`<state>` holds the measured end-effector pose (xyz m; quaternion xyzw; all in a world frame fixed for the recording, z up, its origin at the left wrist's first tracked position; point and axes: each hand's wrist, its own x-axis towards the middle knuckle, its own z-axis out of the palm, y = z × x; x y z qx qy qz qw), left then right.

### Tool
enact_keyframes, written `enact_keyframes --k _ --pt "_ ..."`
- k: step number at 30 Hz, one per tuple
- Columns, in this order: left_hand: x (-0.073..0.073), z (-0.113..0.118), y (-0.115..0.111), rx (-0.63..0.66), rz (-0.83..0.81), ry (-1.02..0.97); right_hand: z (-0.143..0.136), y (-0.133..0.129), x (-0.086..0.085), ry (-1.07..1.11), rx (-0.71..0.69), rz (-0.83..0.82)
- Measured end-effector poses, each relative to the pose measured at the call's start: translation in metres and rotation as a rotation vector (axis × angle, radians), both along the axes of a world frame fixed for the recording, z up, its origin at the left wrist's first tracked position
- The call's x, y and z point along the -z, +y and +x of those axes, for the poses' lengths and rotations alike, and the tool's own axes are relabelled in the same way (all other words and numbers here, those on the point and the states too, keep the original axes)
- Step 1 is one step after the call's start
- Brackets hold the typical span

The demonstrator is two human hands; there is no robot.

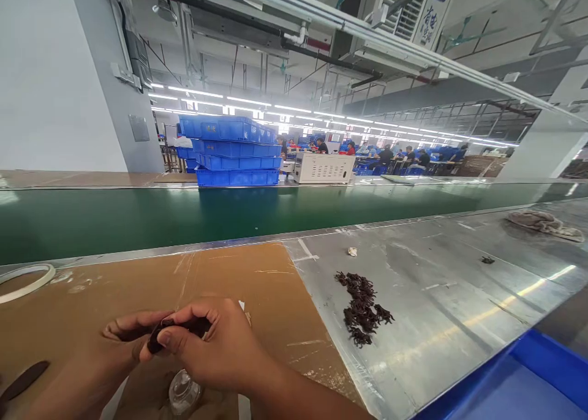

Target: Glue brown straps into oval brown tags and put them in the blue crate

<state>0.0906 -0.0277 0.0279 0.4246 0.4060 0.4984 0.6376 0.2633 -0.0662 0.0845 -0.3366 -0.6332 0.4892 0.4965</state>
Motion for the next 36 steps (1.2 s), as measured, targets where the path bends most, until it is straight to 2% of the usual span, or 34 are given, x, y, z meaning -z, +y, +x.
enact_keyframes --k 7,11,21,26,36 --pt "-0.01 -0.004 -0.002 0.127 0.013 0.023 0.004 0.001 0.003 -0.098 -0.004 0.04" --pt "-0.014 -0.004 -0.003 0.145 0.013 -0.003 0.005 0.001 0.004 -0.143 0.044 0.07" --pt "-0.008 -0.005 -0.003 0.179 0.038 -0.001 0.004 0.0 0.002 -0.157 0.055 0.065" --pt "-0.01 -0.004 -0.003 0.162 0.028 -0.022 0.006 0.001 0.003 -0.114 0.021 0.008" --pt "-0.009 -0.004 -0.002 0.178 0.042 -0.013 0.005 0.0 -0.002 -0.157 0.021 0.023"
